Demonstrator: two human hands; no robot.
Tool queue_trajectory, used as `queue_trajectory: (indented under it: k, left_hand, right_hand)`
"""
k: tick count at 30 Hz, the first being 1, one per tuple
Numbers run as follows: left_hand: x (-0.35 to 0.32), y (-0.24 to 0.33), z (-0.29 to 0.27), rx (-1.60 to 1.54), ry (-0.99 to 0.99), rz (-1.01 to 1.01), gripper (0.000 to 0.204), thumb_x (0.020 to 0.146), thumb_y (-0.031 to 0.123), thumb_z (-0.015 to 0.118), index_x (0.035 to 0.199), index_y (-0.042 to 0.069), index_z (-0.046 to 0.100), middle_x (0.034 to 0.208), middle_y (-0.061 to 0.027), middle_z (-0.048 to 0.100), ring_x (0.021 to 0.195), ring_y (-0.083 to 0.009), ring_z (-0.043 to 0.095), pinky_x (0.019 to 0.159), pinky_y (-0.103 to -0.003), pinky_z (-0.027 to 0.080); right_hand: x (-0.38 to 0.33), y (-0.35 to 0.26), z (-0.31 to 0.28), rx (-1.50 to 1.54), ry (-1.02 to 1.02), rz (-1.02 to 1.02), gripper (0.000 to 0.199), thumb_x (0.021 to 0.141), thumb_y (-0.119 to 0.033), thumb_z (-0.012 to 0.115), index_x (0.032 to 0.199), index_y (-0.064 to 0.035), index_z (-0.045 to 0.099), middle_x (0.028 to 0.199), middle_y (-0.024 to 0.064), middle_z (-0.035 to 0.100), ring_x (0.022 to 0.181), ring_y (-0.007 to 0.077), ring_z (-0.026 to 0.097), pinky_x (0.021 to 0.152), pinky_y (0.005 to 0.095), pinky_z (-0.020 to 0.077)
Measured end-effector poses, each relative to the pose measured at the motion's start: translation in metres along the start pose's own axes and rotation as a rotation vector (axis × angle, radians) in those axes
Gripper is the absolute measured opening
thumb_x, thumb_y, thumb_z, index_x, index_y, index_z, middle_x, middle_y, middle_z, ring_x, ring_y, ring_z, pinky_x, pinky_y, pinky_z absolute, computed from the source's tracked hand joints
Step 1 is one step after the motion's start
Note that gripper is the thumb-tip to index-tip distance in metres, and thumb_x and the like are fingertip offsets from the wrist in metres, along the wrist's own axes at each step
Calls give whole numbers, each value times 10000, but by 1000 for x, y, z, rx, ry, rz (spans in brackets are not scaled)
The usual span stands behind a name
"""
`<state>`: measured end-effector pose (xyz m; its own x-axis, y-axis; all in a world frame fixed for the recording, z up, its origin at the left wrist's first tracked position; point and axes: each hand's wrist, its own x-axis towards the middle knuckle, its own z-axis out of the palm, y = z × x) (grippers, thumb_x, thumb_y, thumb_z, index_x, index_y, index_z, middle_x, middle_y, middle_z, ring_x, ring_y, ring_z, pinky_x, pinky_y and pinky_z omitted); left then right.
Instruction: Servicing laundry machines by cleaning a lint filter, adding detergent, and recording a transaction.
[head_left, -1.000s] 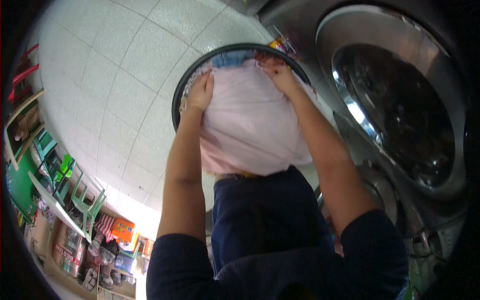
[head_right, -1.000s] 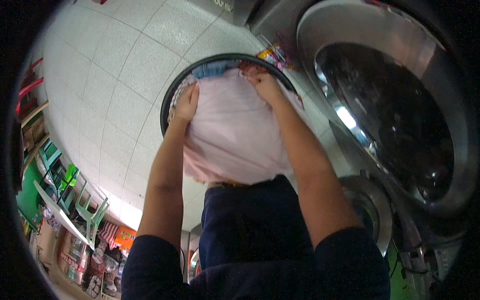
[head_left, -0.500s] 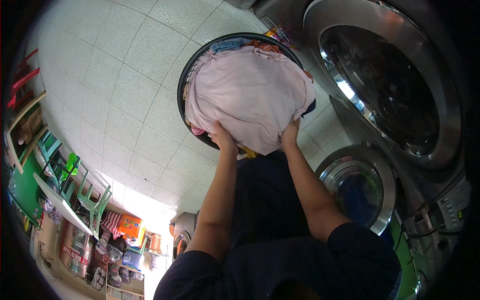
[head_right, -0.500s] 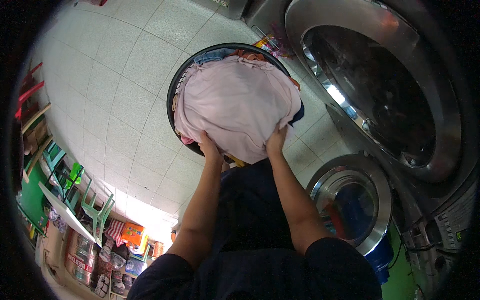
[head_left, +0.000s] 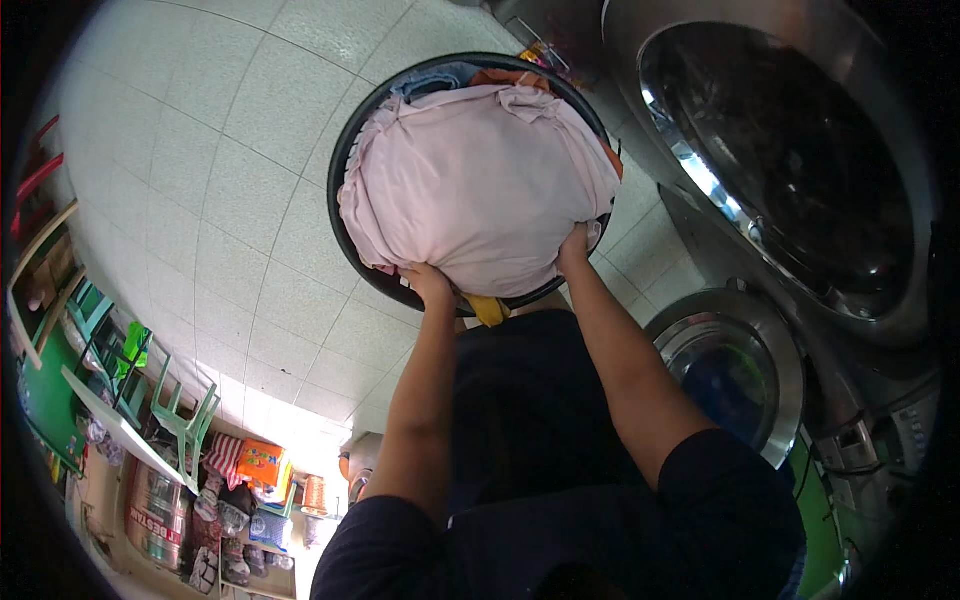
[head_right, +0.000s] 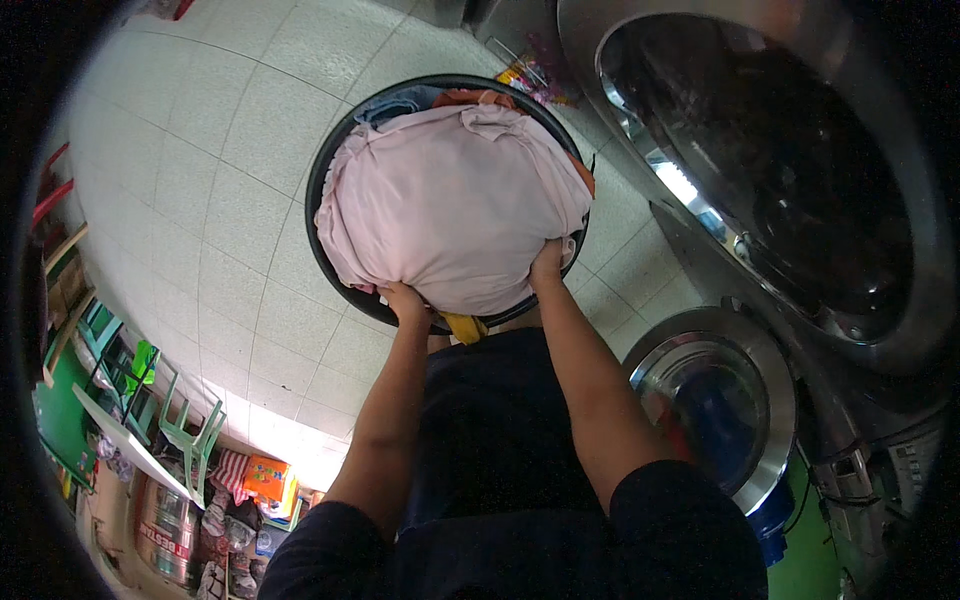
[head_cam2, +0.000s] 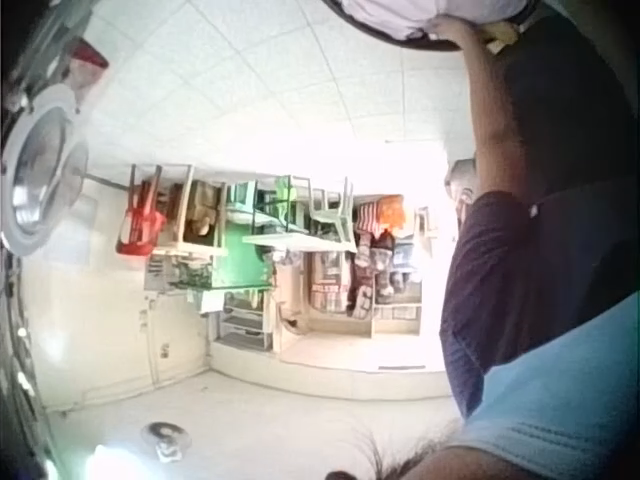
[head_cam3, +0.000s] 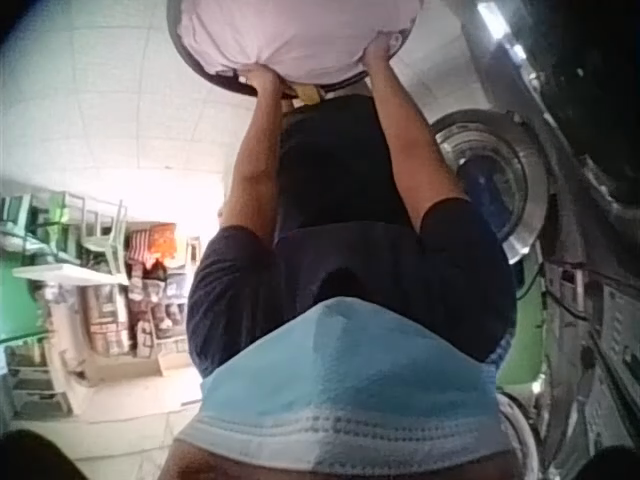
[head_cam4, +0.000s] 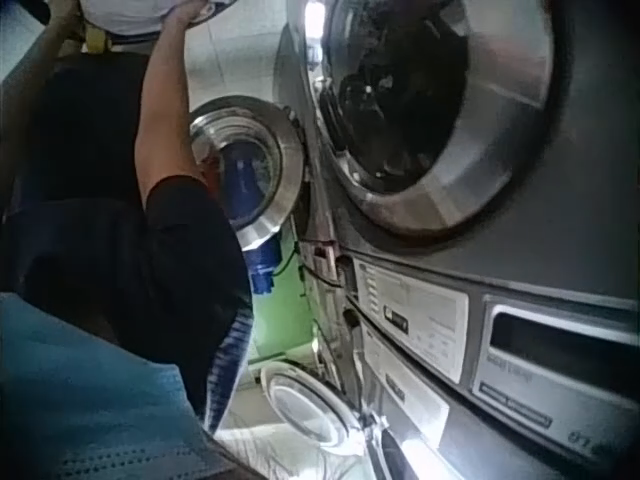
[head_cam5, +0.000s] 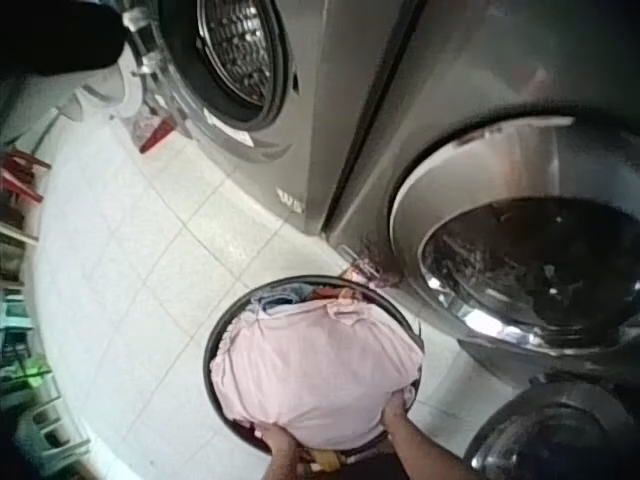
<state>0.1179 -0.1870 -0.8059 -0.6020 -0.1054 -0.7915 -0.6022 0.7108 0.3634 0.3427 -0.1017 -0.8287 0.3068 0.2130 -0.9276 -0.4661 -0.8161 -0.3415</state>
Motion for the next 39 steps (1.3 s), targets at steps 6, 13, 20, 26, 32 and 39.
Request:
queue_trajectory:
  k: [6,13,20,26,32,39]
  left_hand:
    - [-102,27,-123,1022,-762,1015,460,797,223,637,1206,56,510,1270,-197,500,1095,-324,506,981,-422,375]
    - [-35,-37,-65,1313,-789,1351,463,826,335,567,1232,116,531,1273,-146,506,1196,-333,449,1029,-447,339]
    - [-38,-2,-9,1185,-659,1148,470,865,301,535,1302,132,499,1380,-111,449,1307,-292,369,1097,-397,285]
    - [-44,-34,-49,1093,-476,1182,445,827,329,588,1211,105,584,1264,-168,544,1194,-358,475,1030,-453,354]
    - [-104,185,-21,791,-473,1309,311,849,179,602,1123,36,572,1073,-230,569,1000,-402,552,811,-457,455]
    - [-17,238,76,784,-576,1592,395,875,188,553,1262,117,523,1194,-134,532,1063,-341,536,918,-414,439]
  right_hand:
    - [-150,-66,15,-871,-1,-477,547,833,-195,616,1306,-29,396,1244,252,471,1198,312,445,980,423,373]
    - [-115,-82,32,-1323,-94,-1323,508,944,-229,475,1369,0,319,1350,306,357,1256,438,364,1049,457,309]
    - [-53,-63,28,-1073,59,-730,495,997,-320,318,1284,64,436,1217,291,526,1190,413,464,1016,412,357]
    - [-101,-123,68,-1678,-103,-580,346,901,-277,530,1146,-33,551,1028,262,606,982,418,581,869,472,446]
    - [-124,-164,157,-1374,-526,-1741,381,845,-257,576,1199,-115,573,1250,160,521,1186,342,467,1006,425,375]
    - [-59,-113,196,-1343,-688,-1524,373,909,-286,502,1219,-94,575,1286,145,510,1205,325,461,1025,417,356]
